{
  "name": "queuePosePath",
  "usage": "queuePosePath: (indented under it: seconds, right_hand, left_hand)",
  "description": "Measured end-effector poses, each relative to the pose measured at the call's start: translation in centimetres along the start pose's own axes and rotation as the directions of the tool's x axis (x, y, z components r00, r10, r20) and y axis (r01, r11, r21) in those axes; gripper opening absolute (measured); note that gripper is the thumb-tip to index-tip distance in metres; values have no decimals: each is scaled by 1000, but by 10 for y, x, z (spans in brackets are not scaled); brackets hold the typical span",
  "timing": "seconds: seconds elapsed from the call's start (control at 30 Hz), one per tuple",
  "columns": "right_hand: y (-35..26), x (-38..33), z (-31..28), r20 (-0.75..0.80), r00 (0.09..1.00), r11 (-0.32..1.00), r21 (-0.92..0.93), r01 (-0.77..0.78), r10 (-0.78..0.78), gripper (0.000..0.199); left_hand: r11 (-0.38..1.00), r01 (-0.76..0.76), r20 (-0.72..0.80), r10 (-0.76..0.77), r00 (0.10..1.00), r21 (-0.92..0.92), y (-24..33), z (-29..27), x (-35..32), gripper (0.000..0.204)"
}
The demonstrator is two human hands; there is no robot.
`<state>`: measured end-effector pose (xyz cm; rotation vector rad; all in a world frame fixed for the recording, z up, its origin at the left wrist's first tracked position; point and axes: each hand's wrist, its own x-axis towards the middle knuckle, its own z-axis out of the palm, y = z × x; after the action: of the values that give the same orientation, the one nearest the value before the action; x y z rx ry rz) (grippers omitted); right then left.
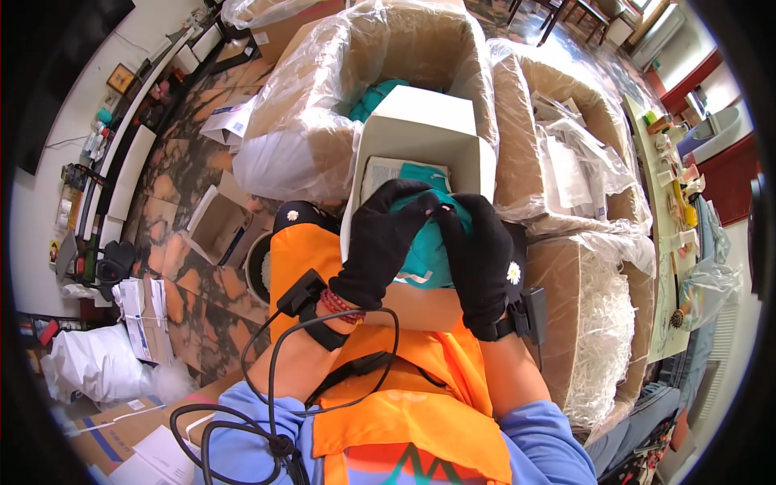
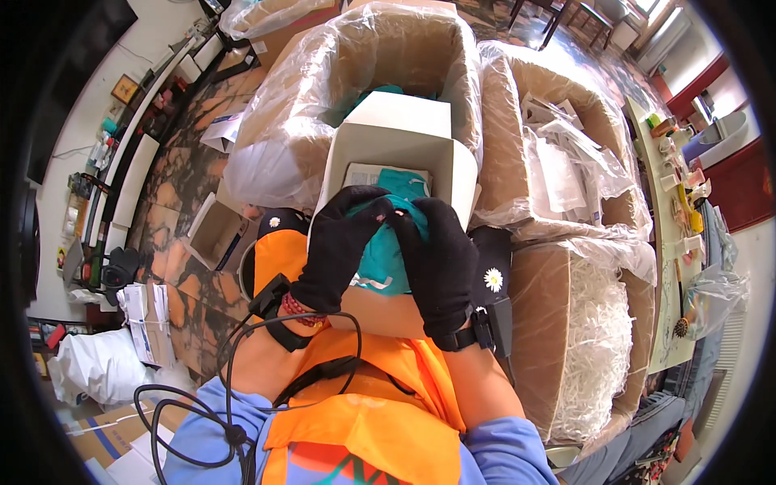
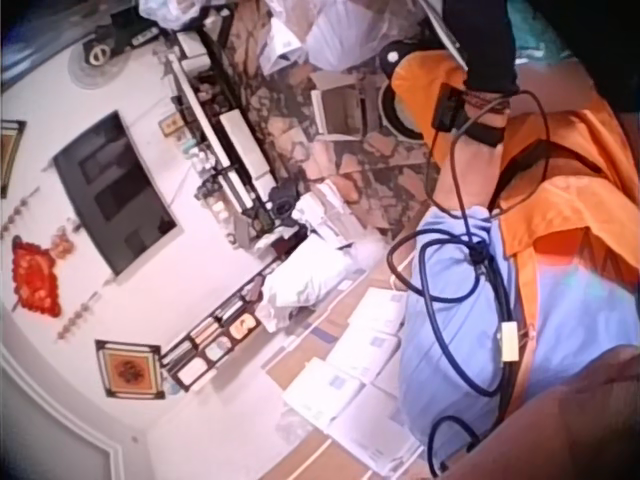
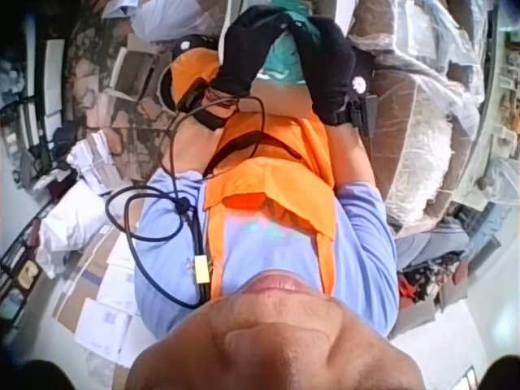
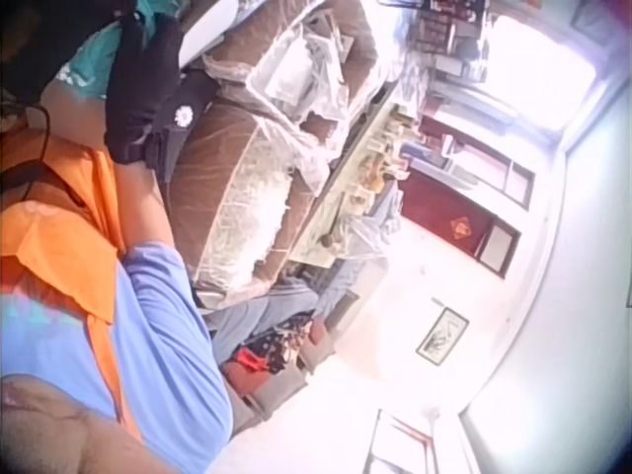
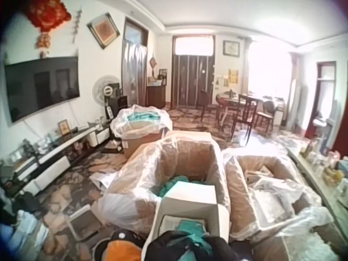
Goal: Packing medical masks into a white cardboard box.
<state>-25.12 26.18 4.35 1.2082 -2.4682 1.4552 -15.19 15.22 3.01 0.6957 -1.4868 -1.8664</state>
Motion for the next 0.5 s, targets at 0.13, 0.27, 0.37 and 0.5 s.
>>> queuePosePath:
  seconds: [0.13,0.27,0.37,0.5]
  right_hand:
    - [-1,6,-11,69,984,983,-95,-160,167,26]
    - [-12,5,-23,92,994,993,96,-63,55,28]
    - [-4,6,-33,301,954,1000,-20,-1,7,33]
    - [7,23,-46,556,815,768,447,-459,163,43]
  left_hand:
    - [998,-30,111,23,994,58,2,-2,-1,19]
    - [969,-154,167,122,978,195,13,-8,6,19]
    - [950,-183,201,133,971,253,13,-15,14,19]
    - [977,-181,291,142,946,112,18,-9,13,13]
